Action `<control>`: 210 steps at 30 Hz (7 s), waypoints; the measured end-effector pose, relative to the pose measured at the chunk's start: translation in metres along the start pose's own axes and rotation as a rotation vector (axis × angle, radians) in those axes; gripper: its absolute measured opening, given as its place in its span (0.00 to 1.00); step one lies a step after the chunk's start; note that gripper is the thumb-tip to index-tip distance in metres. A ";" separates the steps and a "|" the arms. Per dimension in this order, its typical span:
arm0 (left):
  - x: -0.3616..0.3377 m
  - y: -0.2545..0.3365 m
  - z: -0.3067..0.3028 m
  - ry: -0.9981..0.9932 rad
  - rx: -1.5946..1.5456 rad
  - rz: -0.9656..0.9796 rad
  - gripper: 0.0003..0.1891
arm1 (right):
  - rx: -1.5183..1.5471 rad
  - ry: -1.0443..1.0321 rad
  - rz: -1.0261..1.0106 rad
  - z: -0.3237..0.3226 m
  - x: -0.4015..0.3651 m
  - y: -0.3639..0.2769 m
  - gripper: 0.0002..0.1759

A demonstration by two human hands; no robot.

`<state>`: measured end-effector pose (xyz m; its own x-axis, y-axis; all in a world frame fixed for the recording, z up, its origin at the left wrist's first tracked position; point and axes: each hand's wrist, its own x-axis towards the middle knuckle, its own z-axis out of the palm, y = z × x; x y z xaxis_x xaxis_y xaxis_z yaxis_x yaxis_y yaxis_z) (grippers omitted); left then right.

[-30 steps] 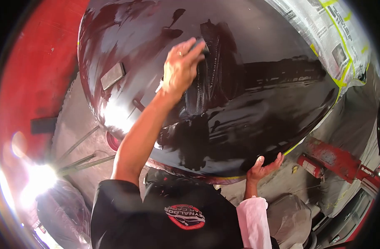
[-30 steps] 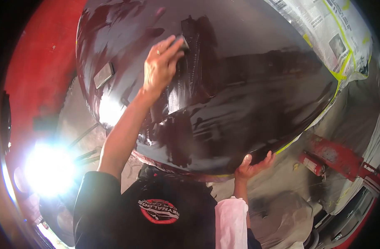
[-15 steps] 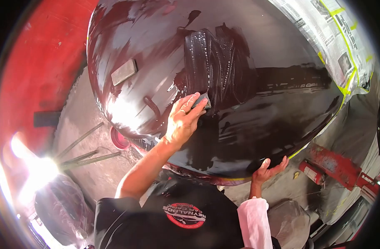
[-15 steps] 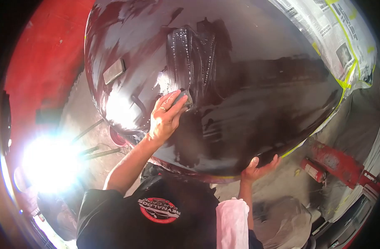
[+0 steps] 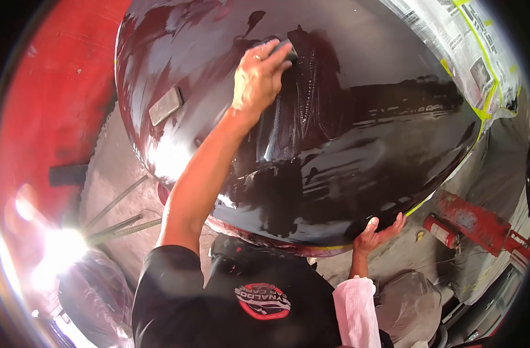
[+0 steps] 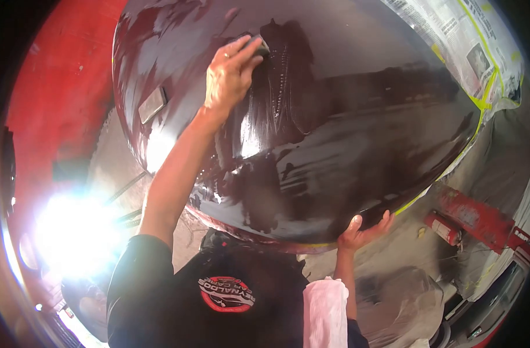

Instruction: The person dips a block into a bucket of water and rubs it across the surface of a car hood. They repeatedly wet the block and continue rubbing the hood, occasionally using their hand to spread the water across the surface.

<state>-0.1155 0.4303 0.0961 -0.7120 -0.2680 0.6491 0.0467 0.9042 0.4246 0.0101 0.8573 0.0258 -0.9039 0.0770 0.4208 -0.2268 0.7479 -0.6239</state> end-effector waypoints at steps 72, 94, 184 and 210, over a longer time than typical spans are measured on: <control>-0.008 0.030 0.008 -0.014 -0.135 0.039 0.21 | 0.146 -0.029 0.122 0.001 -0.005 0.007 0.48; -0.090 0.065 -0.021 -0.071 -0.265 0.005 0.24 | 0.152 -0.136 0.095 -0.004 -0.001 0.016 0.46; -0.071 -0.006 -0.034 0.021 -0.133 0.081 0.22 | -0.195 0.048 0.086 0.022 -0.004 -0.049 0.37; -0.025 0.002 -0.001 -0.001 -0.223 0.131 0.21 | -0.187 0.053 0.113 0.022 -0.004 -0.055 0.36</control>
<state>-0.0969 0.4386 0.0819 -0.6903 -0.1534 0.7070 0.2917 0.8353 0.4660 0.0186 0.8011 0.0438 -0.8984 0.1976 0.3922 -0.0497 0.8415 -0.5379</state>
